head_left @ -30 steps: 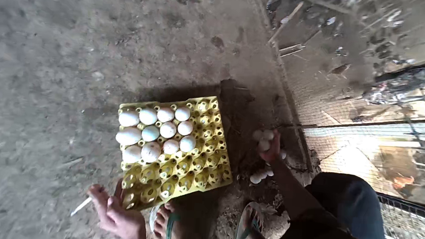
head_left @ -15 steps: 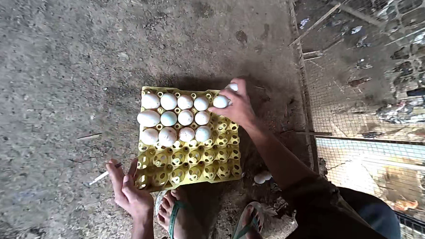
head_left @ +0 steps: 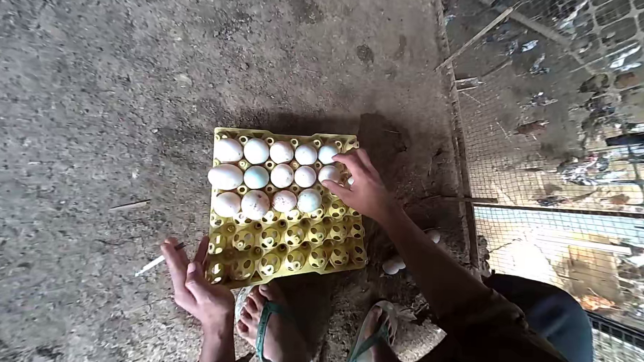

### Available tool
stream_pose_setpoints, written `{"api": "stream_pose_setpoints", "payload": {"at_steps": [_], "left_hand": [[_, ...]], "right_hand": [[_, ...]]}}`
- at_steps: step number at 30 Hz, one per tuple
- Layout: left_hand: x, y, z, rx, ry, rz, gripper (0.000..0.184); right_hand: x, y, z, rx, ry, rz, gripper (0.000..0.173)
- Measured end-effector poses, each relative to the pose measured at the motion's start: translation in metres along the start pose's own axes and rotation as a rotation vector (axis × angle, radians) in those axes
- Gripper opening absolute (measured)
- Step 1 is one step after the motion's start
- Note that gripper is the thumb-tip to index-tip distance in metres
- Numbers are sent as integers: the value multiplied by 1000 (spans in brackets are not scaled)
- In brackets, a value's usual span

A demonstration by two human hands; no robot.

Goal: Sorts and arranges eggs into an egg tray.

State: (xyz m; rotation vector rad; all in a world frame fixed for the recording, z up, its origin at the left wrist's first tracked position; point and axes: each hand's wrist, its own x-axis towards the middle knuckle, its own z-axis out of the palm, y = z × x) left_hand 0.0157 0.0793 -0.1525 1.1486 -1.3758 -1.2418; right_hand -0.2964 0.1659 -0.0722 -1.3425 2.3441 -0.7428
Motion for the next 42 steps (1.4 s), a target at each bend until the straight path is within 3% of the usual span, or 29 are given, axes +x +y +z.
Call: {"api": "stream_pose_setpoints", "payload": {"at_steps": [4, 7, 9, 12, 15, 18, 20, 22, 24, 26, 30, 31, 34, 35, 38, 42], "left_hand": [[-1, -1, -1, -2, 1, -1, 64], [-1, 0, -1, 7, 2, -23, 63], [-1, 1, -1, 2, 3, -35, 64], [-2, 5, -2, -11, 29, -65, 65], [0, 6, -2, 13, 23, -120, 65], [3, 0, -6, 35, 28, -149, 59], [3, -6, -10, 51, 4, -154, 56], [-4, 20, 6, 128, -18, -199, 51], [-18, 94, 61, 354, 20, -311, 37], [-27, 137, 89, 488, -56, -331, 36], [-29, 135, 92, 521, -145, -306, 38], [-31, 145, 101, 574, -169, -396, 39], [-37, 206, 161, 671, -235, -875, 31], [-38, 214, 167, 647, -249, -938, 27], [-41, 214, 163, 618, -286, -912, 23], [-42, 224, 178, 721, -183, -950, 33]], "right_hand": [[-18, -8, 27, 132, 329, -178, 21], [-30, -4, 44, 198, 401, -226, 19], [-40, 8, 29, 211, 404, -162, 21], [-57, 43, -21, 117, 334, 230, 27], [-76, 114, -70, -42, 31, 761, 35], [-131, 206, -79, -163, -223, 1007, 43], [-173, 250, -69, -187, -313, 1050, 47], [-209, 273, -53, -159, -288, 1098, 52], [-236, 284, -31, -157, -248, 1179, 71], [-244, 278, -15, -157, -198, 1302, 87], [-256, 283, 0, -162, -110, 1350, 101], [-259, 287, 2, -159, -107, 1347, 105], [-262, 301, 5, -138, -97, 1342, 109], [-259, 299, 1, -122, -118, 1347, 108], [-254, 293, -8, -72, -183, 1333, 105], [-260, 292, 20, -22, -177, 1307, 126]]}}
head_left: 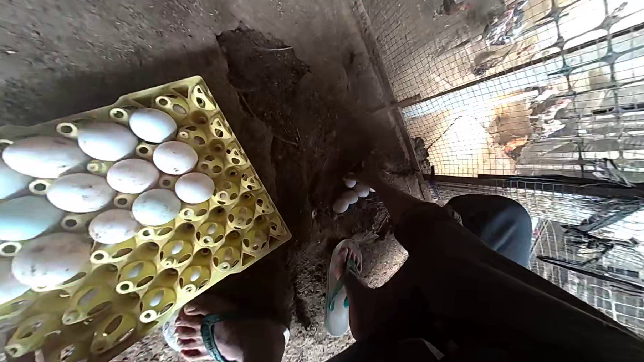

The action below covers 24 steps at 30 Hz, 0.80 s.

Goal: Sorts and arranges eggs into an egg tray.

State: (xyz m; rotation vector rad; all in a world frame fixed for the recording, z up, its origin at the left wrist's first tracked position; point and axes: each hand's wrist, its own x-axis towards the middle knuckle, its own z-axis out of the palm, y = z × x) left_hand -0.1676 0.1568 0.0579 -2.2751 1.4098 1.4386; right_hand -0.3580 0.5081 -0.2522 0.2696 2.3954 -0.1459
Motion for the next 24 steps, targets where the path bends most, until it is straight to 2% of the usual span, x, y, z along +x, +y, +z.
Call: {"api": "stream_pose_setpoints", "payload": {"at_steps": [1, 4, 5, 7, 9, 15, 18, 20, 21, 22, 24], "left_hand": [[10, -10, -2, 13, 35, 57, 35], [57, -60, -16, 26, 245, 413, 45], [62, -64, -18, 4, 278, 450, 45], [60, -61, -20, -26, 282, 464, 45], [52, -52, -20, -60, 248, 433, 45], [93, -86, -29, -270, 268, 603, 50], [95, -77, -29, -374, 290, 560, 48], [130, -95, -32, -508, 304, 616, 52], [168, -126, -43, -509, 220, 753, 59], [199, -147, -48, -533, 204, 830, 65], [223, -159, -50, -606, 214, 871, 70]], "right_hand": [[-3, -2, 9, 15, -1, -2, 125], [-23, -17, 30, 12, -15, -17, 114], [-31, -23, 33, -10, -25, -33, 106], [-41, -29, 43, -35, -34, -64, 87], [-44, -28, 48, -46, -50, -116, 85], [-54, -27, 52, -96, -159, -273, 88], [-54, -21, 61, -37, -104, -288, 82], [-55, -21, 64, 14, -92, -285, 77], [-56, -21, 63, 34, -101, -277, 75], [-55, -22, 62, 34, -118, -261, 73], [-54, -33, 52, 56, -177, -200, 72]]}}
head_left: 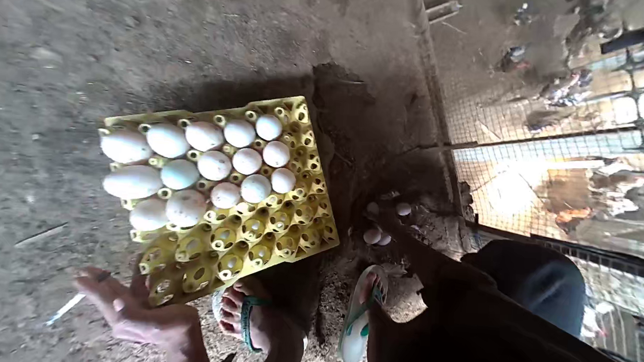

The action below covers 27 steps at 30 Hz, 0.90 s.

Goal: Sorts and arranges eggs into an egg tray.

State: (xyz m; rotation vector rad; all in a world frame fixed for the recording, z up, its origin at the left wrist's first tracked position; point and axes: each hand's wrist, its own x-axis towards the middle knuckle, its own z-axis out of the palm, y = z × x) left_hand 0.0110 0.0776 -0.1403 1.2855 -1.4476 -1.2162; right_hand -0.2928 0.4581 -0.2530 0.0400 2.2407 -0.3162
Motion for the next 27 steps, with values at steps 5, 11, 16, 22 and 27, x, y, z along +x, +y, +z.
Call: {"api": "stream_pose_setpoints", "payload": {"at_steps": [5, 11, 16, 22, 27], "left_hand": [[-2, -6, 0, -44, 2, 37, 75], [-4, -10, 0, -69, -6, 71, 75], [-4, -7, 1, -82, 15, 37, 79], [-6, -13, -2, -83, 8, 56, 82], [-5, -10, 1, -76, 0, 59, 79]], "right_hand": [[-29, -72, -62, 378, -169, 29, 59], [-73, -225, -107, 470, -11, -507, 47], [-57, -313, -76, 196, 405, -975, 57], [-71, -303, -75, 26, 467, -1061, 37], [-85, -287, -62, 33, 282, -1222, 33]]}}
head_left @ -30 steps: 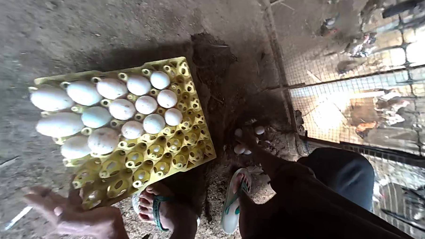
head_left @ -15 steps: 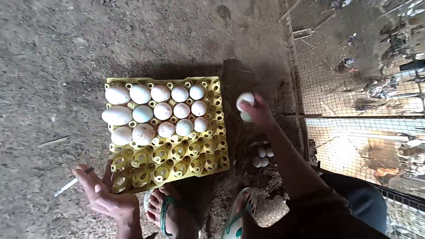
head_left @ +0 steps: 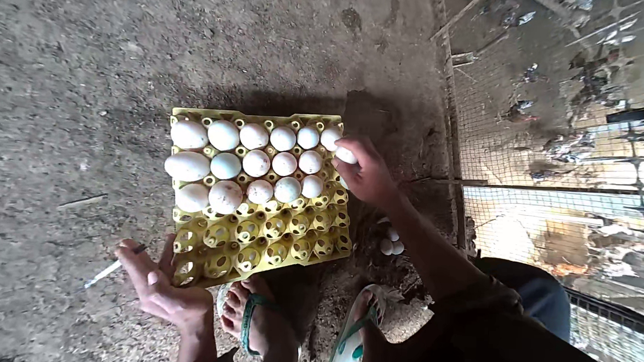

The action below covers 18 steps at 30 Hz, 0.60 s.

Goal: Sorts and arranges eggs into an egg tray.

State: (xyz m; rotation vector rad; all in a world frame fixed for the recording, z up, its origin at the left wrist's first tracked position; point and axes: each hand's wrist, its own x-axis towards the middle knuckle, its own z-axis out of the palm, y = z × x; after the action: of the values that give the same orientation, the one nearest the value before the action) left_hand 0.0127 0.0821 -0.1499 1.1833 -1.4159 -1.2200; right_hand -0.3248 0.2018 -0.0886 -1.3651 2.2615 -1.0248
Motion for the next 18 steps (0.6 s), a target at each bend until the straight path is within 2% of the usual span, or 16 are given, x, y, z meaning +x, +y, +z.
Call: {"api": "stream_pose_setpoints", "payload": {"at_steps": [5, 9, 12, 14, 16, 18], "left_hand": [[0, -6, -5, 3, -2, 10, 80], [-1, -1, -2, -9, 7, -35, 78], [1, -3, -3, 0, 0, -21, 78], [0, -4, -4, 3, -2, -26, 79], [0, -5, -3, -3, 0, -22, 79], [0, -5, -3, 6, 5, -16, 78]], "right_hand": [[-10, -9, 0, -16, 53, 39, 36], [-21, -16, 17, -142, 137, -30, 32], [-31, -13, 34, -235, 156, -34, 38], [-40, -9, 38, -204, 173, -23, 42], [-44, -8, 34, -124, 199, 43, 43], [-42, -11, 25, -44, 161, 210, 46]]}}
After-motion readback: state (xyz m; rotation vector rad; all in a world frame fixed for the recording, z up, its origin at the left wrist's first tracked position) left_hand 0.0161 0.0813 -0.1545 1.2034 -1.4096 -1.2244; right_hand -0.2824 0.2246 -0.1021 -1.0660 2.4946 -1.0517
